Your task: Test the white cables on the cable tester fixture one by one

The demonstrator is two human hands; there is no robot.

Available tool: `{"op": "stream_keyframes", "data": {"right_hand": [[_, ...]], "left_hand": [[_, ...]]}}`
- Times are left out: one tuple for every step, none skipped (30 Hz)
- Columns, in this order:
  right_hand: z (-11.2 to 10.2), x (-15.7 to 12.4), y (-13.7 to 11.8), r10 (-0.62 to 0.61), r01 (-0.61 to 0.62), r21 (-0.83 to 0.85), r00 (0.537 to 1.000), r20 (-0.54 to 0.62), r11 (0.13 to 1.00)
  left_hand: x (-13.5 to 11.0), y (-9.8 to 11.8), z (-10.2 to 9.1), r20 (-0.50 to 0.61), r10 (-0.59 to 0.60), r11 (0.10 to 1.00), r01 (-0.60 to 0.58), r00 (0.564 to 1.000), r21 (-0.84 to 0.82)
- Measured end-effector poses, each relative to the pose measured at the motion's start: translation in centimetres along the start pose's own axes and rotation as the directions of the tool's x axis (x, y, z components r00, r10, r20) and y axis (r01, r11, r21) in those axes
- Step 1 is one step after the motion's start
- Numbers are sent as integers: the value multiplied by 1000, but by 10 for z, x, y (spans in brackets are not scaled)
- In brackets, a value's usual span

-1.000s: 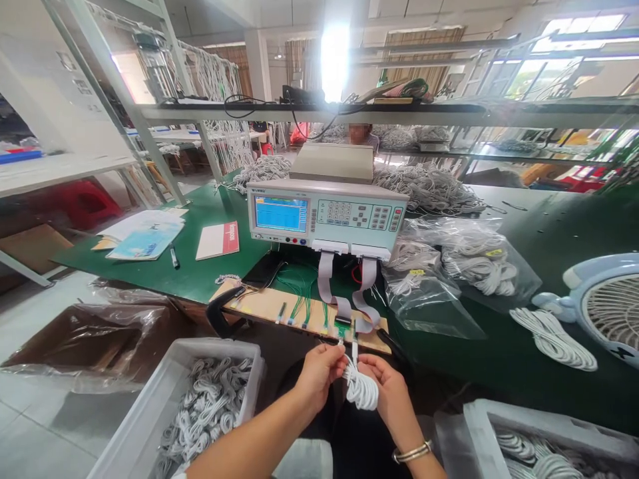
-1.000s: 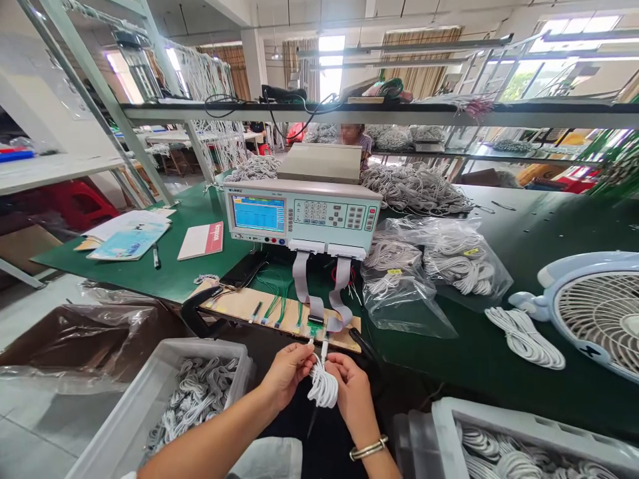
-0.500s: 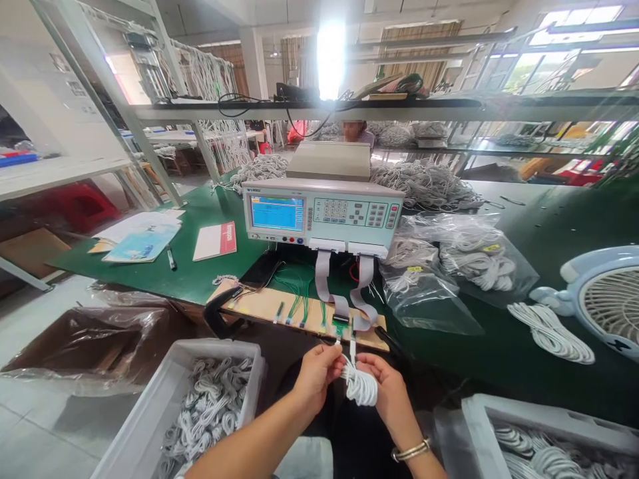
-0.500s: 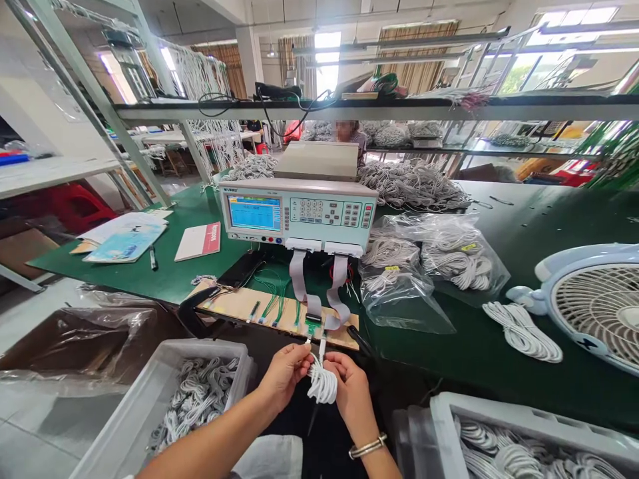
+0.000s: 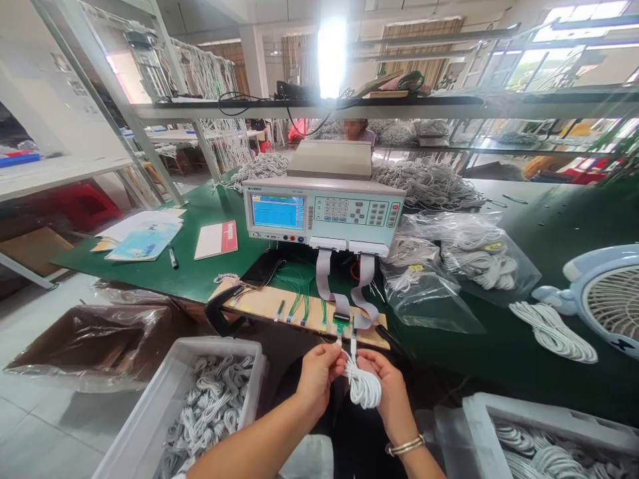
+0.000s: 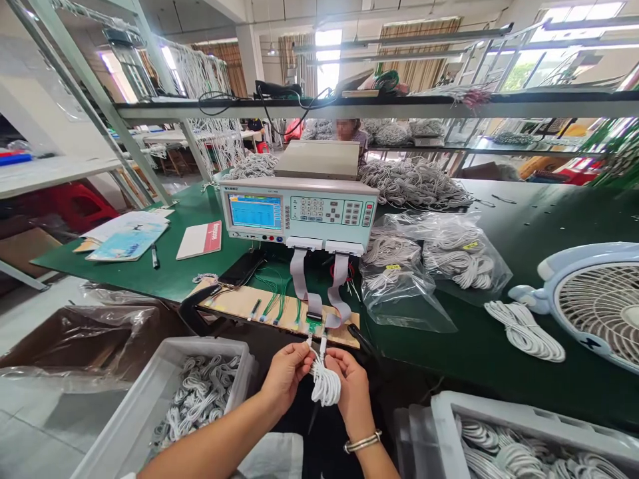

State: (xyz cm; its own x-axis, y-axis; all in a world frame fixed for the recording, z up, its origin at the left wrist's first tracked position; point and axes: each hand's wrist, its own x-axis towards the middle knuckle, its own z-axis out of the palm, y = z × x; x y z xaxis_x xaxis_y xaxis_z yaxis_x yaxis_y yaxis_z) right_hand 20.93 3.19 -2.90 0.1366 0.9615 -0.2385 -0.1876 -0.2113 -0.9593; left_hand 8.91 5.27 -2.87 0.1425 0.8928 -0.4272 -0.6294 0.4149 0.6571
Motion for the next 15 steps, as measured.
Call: {"op": "stream_keyframes", "data": {"right_hand": [[1, 0, 0, 14, -14, 17, 1000, 1, 1000], [2, 0, -1, 28, -28, 31, 1000, 2, 999], [3, 0, -1, 43, -43, 41, 999, 6, 998], [4, 0, -2, 56, -56, 49, 998, 9, 997], [4, 0, -4, 68, -68, 55, 998, 9, 996], [4, -1, -5, 80, -80, 58, 997, 5, 995], [4, -1, -6, 91, -90, 59, 996, 1, 994], [4, -2, -8, 98, -97, 59, 995, -5, 994], [4, -2, -9, 100, -99, 57, 995, -12, 993], [4, -3, -9, 97, -96, 56, 995, -24, 994], [5, -3, -10, 94, -93, 56, 995, -31, 994], [6, -3, -10, 92, -89, 62, 995, -35, 994], [6, -3, -9, 93, -90, 76, 995, -36, 993], [6, -2, -9, 98, -94, 94, 995, -30, 991], [6, -1, -9, 109, -106, 116, 994, -19, 988]], "left_hand": [[0, 1, -1, 14, 2, 1000, -2, 1000, 9], [1, 3, -2, 19, 4, 1000, -4, 1000, 21], [1, 4, -2, 13, 6, 999, -6, 1000, 32], [1, 4, -2, 1, 7, 999, -7, 1000, 39], [2, 3, -1, -13, 9, 999, -9, 1000, 39], [2, 2, 0, -25, 14, 999, -13, 1000, 30], [2, 1, 1, -34, 19, 1000, -18, 999, 15], [2, -1, 2, -41, 22, 1000, -22, 999, -4], [3, -2, 3, -43, 22, 1000, -23, 999, -22], [3, -2, 4, -40, 19, 999, -21, 999, -35], [3, -2, 4, -31, 11, 999, -12, 999, -36], [4, 0, 3, -15, -6, 1000, 6, 1000, -23], [4, 2, 2, 6, -29, 1000, 29, 1000, -3], [5, 6, 0, 26, -55, 998, 55, 998, 19], [6, 10, -2, 45, -83, 996, 81, 995, 48]]}}
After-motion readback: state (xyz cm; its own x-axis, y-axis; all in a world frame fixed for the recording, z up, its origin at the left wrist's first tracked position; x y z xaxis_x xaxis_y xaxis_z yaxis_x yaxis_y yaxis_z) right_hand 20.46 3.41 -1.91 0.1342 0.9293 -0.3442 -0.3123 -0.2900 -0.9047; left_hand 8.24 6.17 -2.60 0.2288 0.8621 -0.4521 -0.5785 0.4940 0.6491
